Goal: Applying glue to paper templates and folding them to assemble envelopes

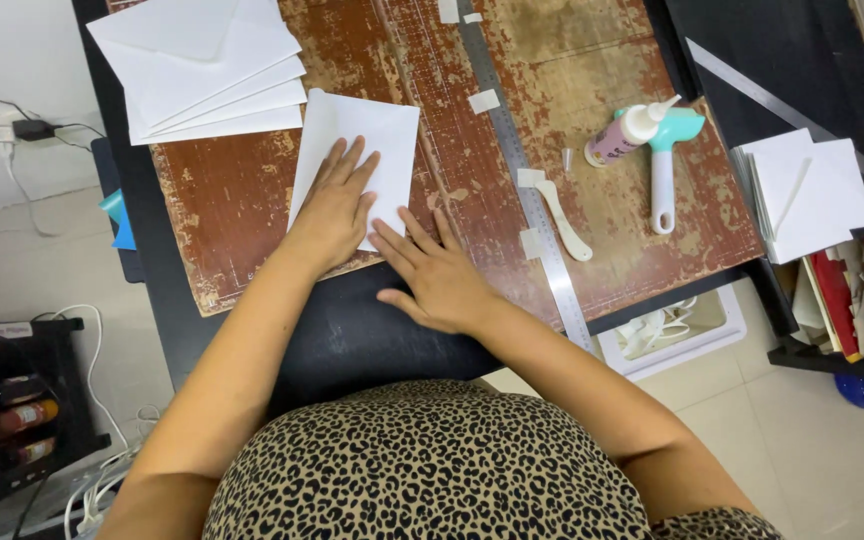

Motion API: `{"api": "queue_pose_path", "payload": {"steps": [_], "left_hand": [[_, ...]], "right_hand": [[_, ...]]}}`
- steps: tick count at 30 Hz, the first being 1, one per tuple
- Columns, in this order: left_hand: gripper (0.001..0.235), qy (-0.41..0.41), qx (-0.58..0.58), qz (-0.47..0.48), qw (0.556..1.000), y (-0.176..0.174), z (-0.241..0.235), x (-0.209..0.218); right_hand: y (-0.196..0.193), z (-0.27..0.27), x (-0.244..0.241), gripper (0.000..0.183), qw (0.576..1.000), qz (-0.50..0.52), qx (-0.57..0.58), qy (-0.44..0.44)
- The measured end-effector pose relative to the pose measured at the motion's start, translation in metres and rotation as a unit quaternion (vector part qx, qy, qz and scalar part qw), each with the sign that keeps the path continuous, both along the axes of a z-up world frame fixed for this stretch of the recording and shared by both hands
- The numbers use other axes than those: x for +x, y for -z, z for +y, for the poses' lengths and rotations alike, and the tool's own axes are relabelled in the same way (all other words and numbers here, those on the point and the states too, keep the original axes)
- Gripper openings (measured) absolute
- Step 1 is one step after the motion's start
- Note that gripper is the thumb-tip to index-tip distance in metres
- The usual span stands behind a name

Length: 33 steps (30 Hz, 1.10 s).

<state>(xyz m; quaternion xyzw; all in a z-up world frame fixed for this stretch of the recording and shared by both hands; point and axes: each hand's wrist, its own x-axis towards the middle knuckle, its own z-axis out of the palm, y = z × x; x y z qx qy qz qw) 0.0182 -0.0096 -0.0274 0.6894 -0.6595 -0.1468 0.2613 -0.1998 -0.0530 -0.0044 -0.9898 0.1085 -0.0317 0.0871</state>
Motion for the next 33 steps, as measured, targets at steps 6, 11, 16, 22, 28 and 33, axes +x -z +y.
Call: {"api": "queue_pose_path", "payload": {"steps": [6, 11, 16, 22, 28, 33], "left_hand": [[0.038, -0.044, -0.063, -0.015, 0.997, 0.015, 0.004, 0.001], [0.045, -0.033, -0.041, -0.016, 0.998, -0.004, 0.006, -0.007], [0.052, -0.025, -0.034, -0.022, 0.999, -0.001, 0.009, -0.009], [0.051, -0.011, -0.016, -0.063, 0.998, -0.005, 0.025, -0.006], [0.052, -0.021, 0.028, 0.026, 0.999, -0.016, 0.040, 0.000], [0.053, -0.002, 0.048, 0.025, 0.999, -0.018, 0.040, 0.003]], "right_hand": [[0.012, -0.049, -0.067, 0.049, 0.963, -0.211, -0.027, 0.168], [0.045, -0.100, -0.147, 0.036, 0.908, -0.182, -0.109, 0.360], [0.021, -0.111, -0.111, 0.038, 0.923, -0.168, -0.098, 0.332], [-0.005, -0.116, -0.003, 0.040, 0.969, -0.133, 0.040, 0.202], [0.000, -0.105, 0.010, 0.045, 0.980, -0.117, -0.021, 0.162], [0.032, -0.140, 0.013, 0.015, 0.984, -0.053, -0.013, 0.170]]}}
